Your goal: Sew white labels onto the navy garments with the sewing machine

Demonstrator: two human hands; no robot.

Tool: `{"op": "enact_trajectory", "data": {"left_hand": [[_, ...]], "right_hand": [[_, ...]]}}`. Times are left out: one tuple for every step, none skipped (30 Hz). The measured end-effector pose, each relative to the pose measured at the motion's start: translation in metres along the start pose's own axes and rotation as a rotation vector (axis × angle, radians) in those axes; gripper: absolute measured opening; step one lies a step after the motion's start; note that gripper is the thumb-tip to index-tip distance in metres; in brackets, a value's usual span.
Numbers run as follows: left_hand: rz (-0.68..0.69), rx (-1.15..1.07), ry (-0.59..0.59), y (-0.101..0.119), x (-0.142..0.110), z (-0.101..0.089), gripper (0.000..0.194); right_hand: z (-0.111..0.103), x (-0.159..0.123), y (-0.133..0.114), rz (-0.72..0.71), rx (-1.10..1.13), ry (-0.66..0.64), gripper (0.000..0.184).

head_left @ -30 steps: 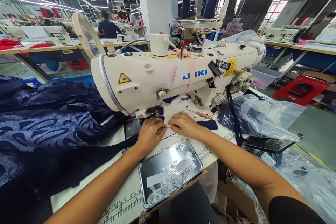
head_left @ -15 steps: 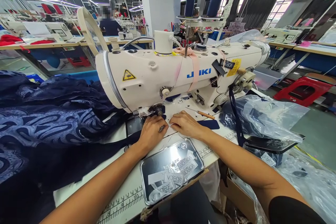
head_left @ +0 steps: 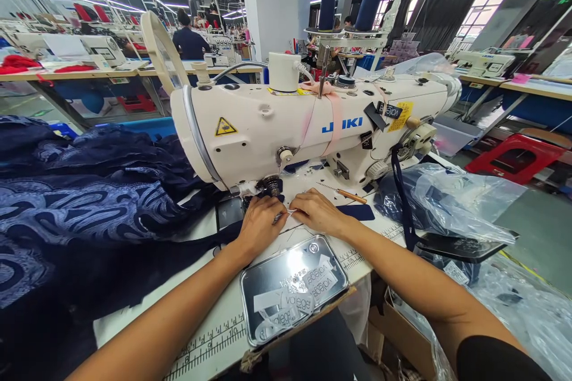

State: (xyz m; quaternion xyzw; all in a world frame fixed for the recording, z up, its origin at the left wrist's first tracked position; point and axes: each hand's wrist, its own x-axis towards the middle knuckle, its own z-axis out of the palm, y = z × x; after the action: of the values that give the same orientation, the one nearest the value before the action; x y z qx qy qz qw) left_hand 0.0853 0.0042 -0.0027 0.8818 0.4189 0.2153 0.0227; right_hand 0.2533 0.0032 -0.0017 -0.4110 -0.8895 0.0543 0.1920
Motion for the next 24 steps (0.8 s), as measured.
{"op": "enact_trajectory", "data": {"left_hand": [[-0.001,0.003,-0.003,0.0,0.0,0.0,0.016],[-0.001,0.008,-0.007,0.0,0.0001,0.0,0.016],[0.0,0.014,-0.012,0.0001,0.0002,-0.0001,0.016],[0.001,0.021,-0.016,0.0003,0.0002,-0.0002,0.017],[0.002,0.026,-0.019,0.0004,0.0002,-0.0003,0.017],[0.005,0.029,-0.023,0.0005,0.0002,-0.0004,0.018],[0.009,0.029,-0.025,0.0005,0.0001,-0.0005,0.018],[0.012,0.026,-0.027,0.0004,0.0,-0.0006,0.019],[0.016,0.021,-0.027,0.0002,-0.0002,-0.0006,0.019],[0.019,0.016,-0.026,-0.0001,-0.0003,-0.0005,0.02],[0.02,0.012,-0.024,-0.0004,-0.0004,-0.0003,0.02],[0.021,0.009,-0.023,-0.0008,-0.0005,0.0,0.02],[0.019,0.007,-0.022,-0.0011,-0.0004,0.0003,0.02],[0.018,0.004,-0.024,-0.0015,-0.0004,0.0005,0.02],[0.017,0.002,-0.028,-0.0018,-0.0003,0.0007,0.02],[0.015,-0.003,-0.033,-0.002,-0.0003,0.0006,0.02],[0.012,-0.012,-0.036,-0.0022,-0.0003,0.0004,0.02],[0.006,-0.025,-0.035,-0.0023,-0.0005,-0.0001,0.019],[-0.004,-0.042,-0.031,-0.0023,-0.0009,-0.0009,0.016],[-0.017,-0.06,-0.025,-0.0021,-0.0015,-0.0019,0.013],[-0.031,-0.076,-0.018,-0.0019,-0.0021,-0.0029,0.014],[-0.041,-0.087,-0.015,-0.0015,-0.0027,-0.004,0.022],[-0.042,-0.087,-0.019,-0.0013,-0.0034,-0.005,0.032],[-0.037,-0.079,-0.029,-0.001,-0.0038,-0.0058,0.038]], "right_hand": [[0.0001,0.0001,-0.0001,0.001,0.002,0.0,0.008],[0.0003,0.0002,0.0,0.0,0.004,0.001,0.008],[0.0005,0.0002,0.0001,-0.003,0.006,0.002,0.009],[0.0008,0.0003,0.0003,-0.006,0.007,0.004,0.009],[0.0011,0.0004,0.0006,-0.009,0.009,0.006,0.009],[0.0014,0.0004,0.0009,-0.01,0.012,0.008,0.009],[0.0016,0.0005,0.0012,-0.011,0.015,0.009,0.009],[0.0019,0.0006,0.0015,-0.01,0.019,0.01,0.009],[0.0021,0.0007,0.0017,-0.008,0.024,0.012,0.01],[0.0023,0.0008,0.0019,-0.005,0.028,0.014,0.01],[0.0026,0.0009,0.002,-0.003,0.033,0.016,0.011],[0.0028,0.001,0.0021,-0.002,0.036,0.018,0.011],[0.0031,0.0011,0.0022,-0.002,0.039,0.019,0.012],[0.0033,0.0012,0.0022,-0.003,0.04,0.02,0.012],[0.0035,0.0013,0.0023,-0.004,0.039,0.02,0.013],[0.0035,0.0013,0.0024,-0.007,0.037,0.02,0.013],[0.0034,0.0013,0.0025,-0.009,0.034,0.021,0.013],[0.003,0.0011,0.0026,-0.01,0.03,0.022,0.013],[0.0024,0.0009,0.0027,-0.011,0.025,0.023,0.012],[0.0016,0.0006,0.0028,-0.01,0.02,0.024,0.012],[0.0007,0.0003,0.0028,-0.007,0.016,0.025,0.012],[-0.0003,0.0,0.0029,-0.003,0.012,0.025,0.012],[-0.0013,-0.0004,0.0029,0.0,0.01,0.025,0.012],[-0.0022,-0.0007,0.003,0.002,0.011,0.026,0.013]]}}
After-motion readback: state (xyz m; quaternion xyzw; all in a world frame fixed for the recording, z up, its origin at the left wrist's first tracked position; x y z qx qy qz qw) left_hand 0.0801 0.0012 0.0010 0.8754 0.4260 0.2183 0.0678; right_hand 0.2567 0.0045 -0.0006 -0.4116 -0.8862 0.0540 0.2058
